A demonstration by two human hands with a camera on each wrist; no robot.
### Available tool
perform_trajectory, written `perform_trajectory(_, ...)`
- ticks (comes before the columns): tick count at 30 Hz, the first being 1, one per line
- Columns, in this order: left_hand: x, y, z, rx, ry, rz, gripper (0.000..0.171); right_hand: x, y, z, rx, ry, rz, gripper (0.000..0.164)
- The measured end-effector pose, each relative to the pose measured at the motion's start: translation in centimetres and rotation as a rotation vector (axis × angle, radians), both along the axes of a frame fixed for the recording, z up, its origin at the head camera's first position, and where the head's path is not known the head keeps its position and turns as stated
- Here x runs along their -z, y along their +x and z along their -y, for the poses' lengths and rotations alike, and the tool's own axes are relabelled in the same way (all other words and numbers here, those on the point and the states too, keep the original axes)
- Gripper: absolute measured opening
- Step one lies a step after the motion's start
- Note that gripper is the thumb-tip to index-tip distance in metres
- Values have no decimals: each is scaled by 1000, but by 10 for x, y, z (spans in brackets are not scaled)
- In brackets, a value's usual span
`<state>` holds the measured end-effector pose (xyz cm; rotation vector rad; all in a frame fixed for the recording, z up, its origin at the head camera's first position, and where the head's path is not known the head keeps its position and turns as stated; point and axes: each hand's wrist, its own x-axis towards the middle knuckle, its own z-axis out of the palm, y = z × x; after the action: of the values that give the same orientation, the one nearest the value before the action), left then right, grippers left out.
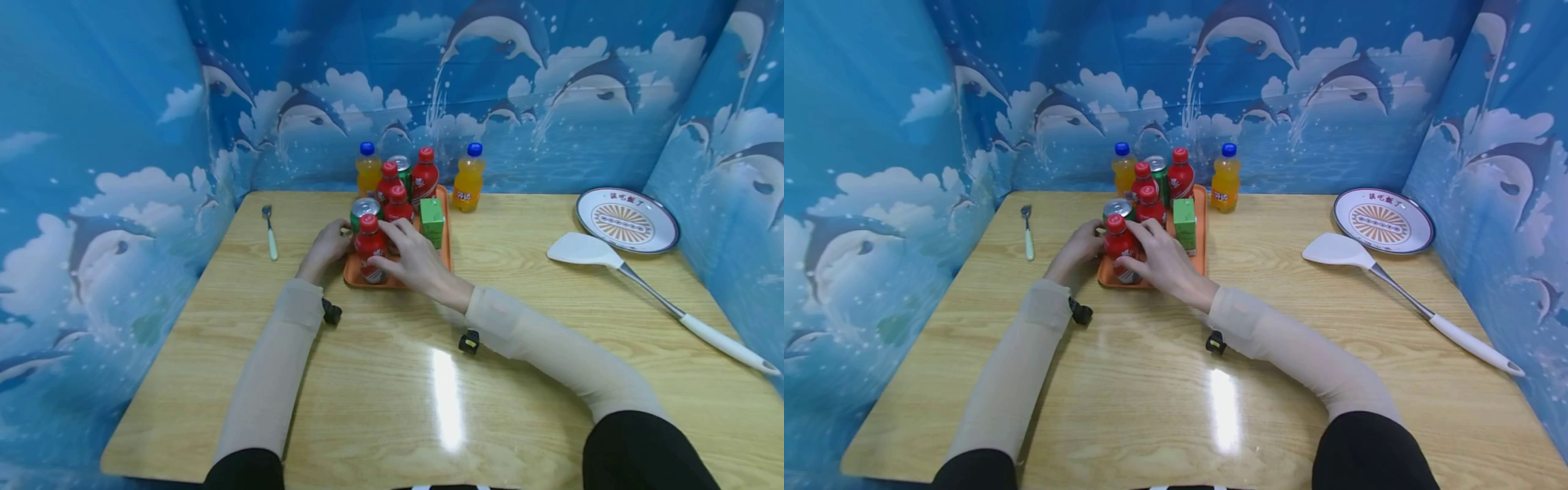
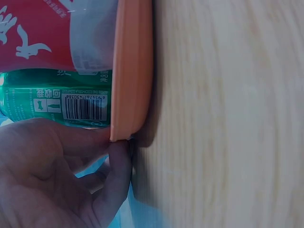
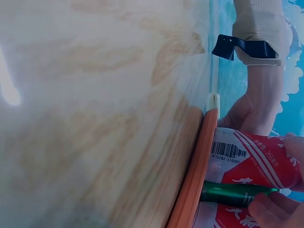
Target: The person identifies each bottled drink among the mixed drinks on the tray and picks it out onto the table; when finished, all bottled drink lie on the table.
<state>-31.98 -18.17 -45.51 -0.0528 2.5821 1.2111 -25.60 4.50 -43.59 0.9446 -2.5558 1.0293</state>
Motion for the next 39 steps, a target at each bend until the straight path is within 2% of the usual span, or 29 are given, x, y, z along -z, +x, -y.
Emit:
perform_trajectory(5,1,0,0,10,-14,-41,41,0,-2,1,-24,-22,25,70)
perform_trajectory(11,3,0,0,2,5,-28,38,-1,-1,0,4,-37,55,67)
perform_trajectory(18,3,0,0,2,9,-33,40,-1,2,0,-6,-96,141,67)
perform_trajectory(21,3,0,-1,0,12,-31,40,-3,3,-1,-24,-148,203,67)
perform_trajectory(25,3,0,-1,0,18,-27,40,-5,5,-3,-58,-273,323,66)
perform_trajectory(29,2,-1,-3,-8,17,-13,40,-11,5,-6,-75,-372,383,65)
perform_trajectory(36,2,-2,-5,-22,26,2,41,-25,3,-15,-145,-476,495,65)
perform_trajectory(39,3,-2,-4,-25,27,-2,41,-31,3,-20,-182,-481,525,65)
